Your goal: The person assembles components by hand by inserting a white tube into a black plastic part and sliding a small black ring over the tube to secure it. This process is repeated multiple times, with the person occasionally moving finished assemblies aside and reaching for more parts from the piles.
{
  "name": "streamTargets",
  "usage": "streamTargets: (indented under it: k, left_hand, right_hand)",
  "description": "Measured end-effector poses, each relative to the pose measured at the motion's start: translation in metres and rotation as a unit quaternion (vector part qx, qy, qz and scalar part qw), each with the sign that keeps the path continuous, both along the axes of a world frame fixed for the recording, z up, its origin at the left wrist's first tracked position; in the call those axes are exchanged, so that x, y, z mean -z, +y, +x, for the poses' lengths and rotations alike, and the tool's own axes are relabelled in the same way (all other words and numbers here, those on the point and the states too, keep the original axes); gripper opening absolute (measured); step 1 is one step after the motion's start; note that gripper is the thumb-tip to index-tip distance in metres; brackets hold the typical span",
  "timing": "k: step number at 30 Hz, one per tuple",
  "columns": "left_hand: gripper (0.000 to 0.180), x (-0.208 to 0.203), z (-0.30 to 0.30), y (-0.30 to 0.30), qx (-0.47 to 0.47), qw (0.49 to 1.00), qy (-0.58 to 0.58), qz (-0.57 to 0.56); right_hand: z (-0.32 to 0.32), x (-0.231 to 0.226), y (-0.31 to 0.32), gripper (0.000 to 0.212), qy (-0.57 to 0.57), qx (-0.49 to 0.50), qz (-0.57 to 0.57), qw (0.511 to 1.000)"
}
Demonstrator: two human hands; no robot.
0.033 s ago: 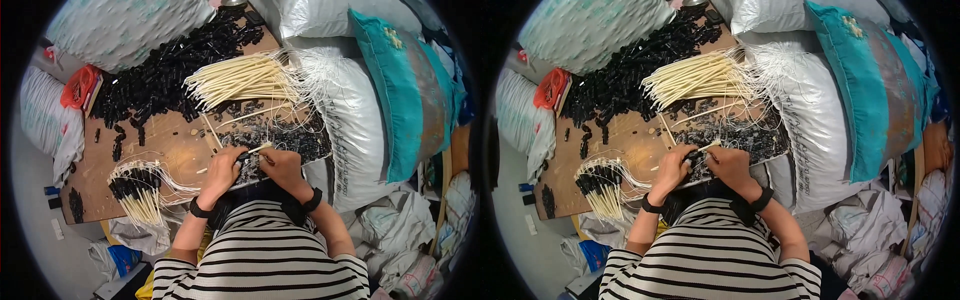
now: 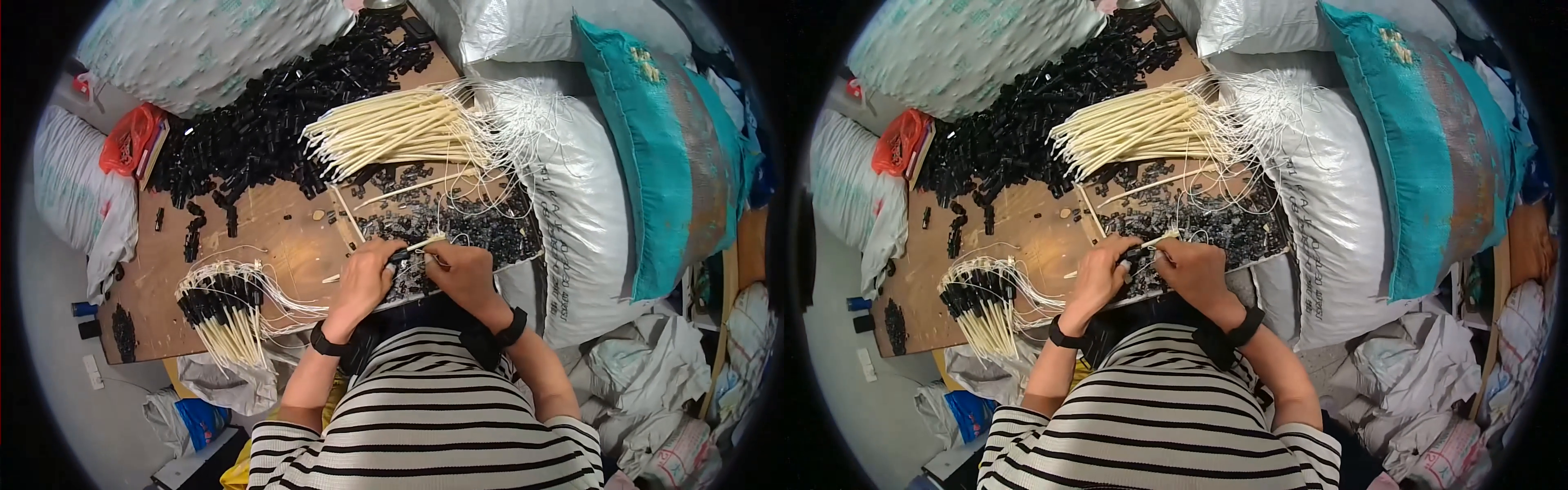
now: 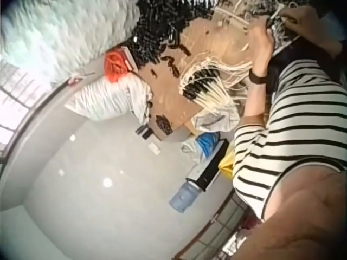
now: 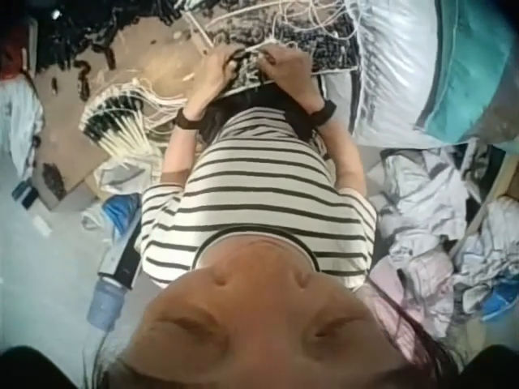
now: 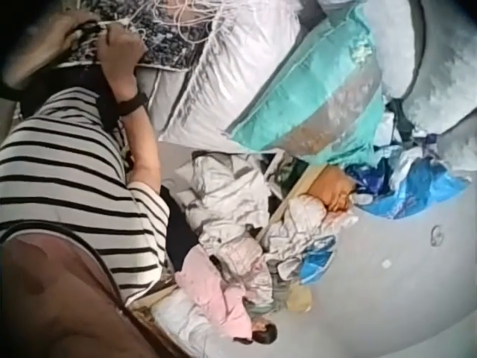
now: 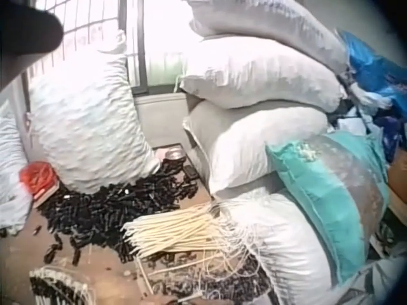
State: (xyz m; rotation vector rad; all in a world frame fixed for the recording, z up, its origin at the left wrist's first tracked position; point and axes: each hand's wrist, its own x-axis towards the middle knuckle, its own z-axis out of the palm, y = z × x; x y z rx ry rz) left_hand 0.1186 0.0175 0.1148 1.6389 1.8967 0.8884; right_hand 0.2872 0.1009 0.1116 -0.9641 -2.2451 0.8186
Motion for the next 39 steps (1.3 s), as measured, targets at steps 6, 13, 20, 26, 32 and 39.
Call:
streamTargets:
  k: [6, 13, 20, 26, 32, 39]
  left_hand:
    - [0.041, 0.0, 0.0, 0.004, 0.021, 1.0, 0.003, -0.011]
    - [0.045, -0.007, -0.004, 0.015, 0.077, 0.994, 0.01, -0.078]
    - [0.05, 0.013, 0.001, 0.019, 0.13, 0.969, -0.155, -0.143]
    - [0.025, 0.028, 0.007, 0.017, 0.102, 0.98, -0.159, 0.063]
    - [0.038, 0.02, -0.007, 0.005, 0.12, 0.984, -0.123, 0.045]
    - [0.031, 0.015, -0.002, 0.004, 0.171, 0.971, -0.119, 0.117]
  right_hand:
    - [-0.004, 0.009, -0.003, 0.014, -0.001, -0.017, -0.035, 0.999]
    - [-0.006, 0.012, 0.0, 0.021, 0.015, -0.009, -0.073, 0.997]
    - [0.004, 0.013, 0.001, 0.021, -0.121, -0.125, -0.07, 0.982]
    - [0.014, 0.025, -0.006, 0.02, 0.017, -0.048, 0.016, 0.999]
    - [0.013, 0.015, -0.012, 0.02, 0.164, -0.076, -0.008, 0.983]
    - [0.011, 0.014, -0.015, 0.017, 0.068, -0.097, -0.01, 0.993]
